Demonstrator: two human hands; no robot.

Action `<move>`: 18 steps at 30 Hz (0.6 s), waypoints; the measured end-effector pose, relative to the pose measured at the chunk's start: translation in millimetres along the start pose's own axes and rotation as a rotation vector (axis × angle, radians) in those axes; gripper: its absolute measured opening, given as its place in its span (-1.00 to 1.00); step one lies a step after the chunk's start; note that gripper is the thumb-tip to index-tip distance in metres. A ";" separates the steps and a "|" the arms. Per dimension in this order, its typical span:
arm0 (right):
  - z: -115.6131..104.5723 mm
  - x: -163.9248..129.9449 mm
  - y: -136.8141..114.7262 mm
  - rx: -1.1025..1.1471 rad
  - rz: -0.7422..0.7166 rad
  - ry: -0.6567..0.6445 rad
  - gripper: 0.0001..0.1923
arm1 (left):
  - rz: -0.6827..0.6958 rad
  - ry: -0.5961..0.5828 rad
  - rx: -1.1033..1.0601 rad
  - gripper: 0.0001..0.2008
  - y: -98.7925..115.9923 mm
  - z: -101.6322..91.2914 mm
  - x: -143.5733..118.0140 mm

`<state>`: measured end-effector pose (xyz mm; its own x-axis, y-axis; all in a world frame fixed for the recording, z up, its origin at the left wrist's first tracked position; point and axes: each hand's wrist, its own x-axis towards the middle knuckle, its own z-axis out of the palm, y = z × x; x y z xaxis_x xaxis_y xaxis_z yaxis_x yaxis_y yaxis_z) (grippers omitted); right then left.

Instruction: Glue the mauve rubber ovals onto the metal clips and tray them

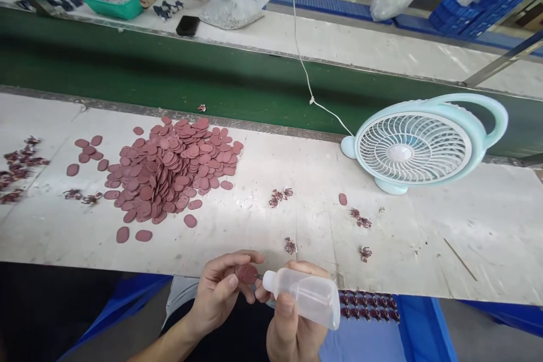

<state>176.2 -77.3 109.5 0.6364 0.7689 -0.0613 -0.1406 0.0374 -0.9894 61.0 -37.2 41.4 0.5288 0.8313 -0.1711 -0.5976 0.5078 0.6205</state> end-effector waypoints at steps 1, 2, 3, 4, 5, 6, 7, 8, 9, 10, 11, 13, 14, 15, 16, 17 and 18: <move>-1.7 0.3 0.7 -0.026 -0.017 -0.010 -0.75 | -0.007 0.008 -0.020 -0.75 0.9 1.2 0.1; -3.4 0.4 1.3 -0.050 -0.036 -0.021 -0.75 | -0.017 0.018 -0.038 -0.77 1.6 2.6 0.2; -4.7 0.4 1.9 -0.068 -0.056 -0.035 -0.75 | -0.025 0.027 -0.053 -0.78 2.3 4.3 0.3; -5.8 0.2 2.5 -0.086 -0.074 -0.043 -0.75 | -0.033 0.031 -0.064 -0.79 2.9 6.1 0.3; -6.5 -0.1 3.0 -0.102 -0.089 -0.039 -0.75 | -0.039 0.032 -0.073 -0.79 3.4 8.0 0.3; -7.2 -0.4 3.5 -0.114 -0.096 -0.031 -0.75 | -0.041 0.027 -0.083 -0.80 3.9 9.8 0.4; -7.9 -0.6 3.8 -0.126 -0.095 -0.025 -0.74 | -0.043 0.021 -0.095 -0.80 4.3 11.4 0.4; -8.8 -0.8 3.8 -0.147 -0.089 -0.025 -0.75 | -0.043 0.014 -0.107 -0.80 4.6 12.7 0.5; -9.9 -0.8 3.6 -0.174 -0.081 -0.030 -0.75 | -0.043 0.011 -0.116 -0.79 4.8 13.6 0.6; -11.0 -0.8 3.1 -0.200 -0.075 -0.042 -0.76 | -0.044 0.011 -0.122 -0.79 5.0 14.0 0.6; -12.2 -0.6 2.2 -0.220 -0.075 -0.062 -0.76 | -0.044 0.014 -0.124 -0.79 5.1 14.1 0.5; -13.6 0.1 -0.4 -0.241 -0.075 -0.102 -0.76 | -0.049 0.023 -0.120 -0.80 5.0 13.4 0.0; -13.6 0.5 -2.0 -0.238 -0.067 -0.120 -0.74 | -0.052 0.027 -0.118 -0.80 4.8 12.9 -0.4; -13.0 1.0 -3.6 -0.230 -0.054 -0.134 -0.73 | -0.056 0.032 -0.114 -0.80 4.6 12.3 -0.8; -11.9 1.4 -5.1 -0.222 -0.043 -0.139 -0.72 | -0.059 0.036 -0.109 -0.80 4.4 11.8 -1.2; -10.8 1.8 -6.1 -0.214 -0.035 -0.132 -0.71 | -0.061 0.041 -0.104 -0.80 4.2 11.5 -1.6; -9.8 1.8 -6.5 -0.210 -0.032 -0.116 -0.71 | -0.062 0.046 -0.099 -0.80 4.1 11.4 -1.8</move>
<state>185.7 -82.4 114.5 0.5448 0.8382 -0.0260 0.0468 -0.0614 -0.9970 64.5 -39.2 52.9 0.5397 0.8061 -0.2427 -0.6228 0.5763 0.5292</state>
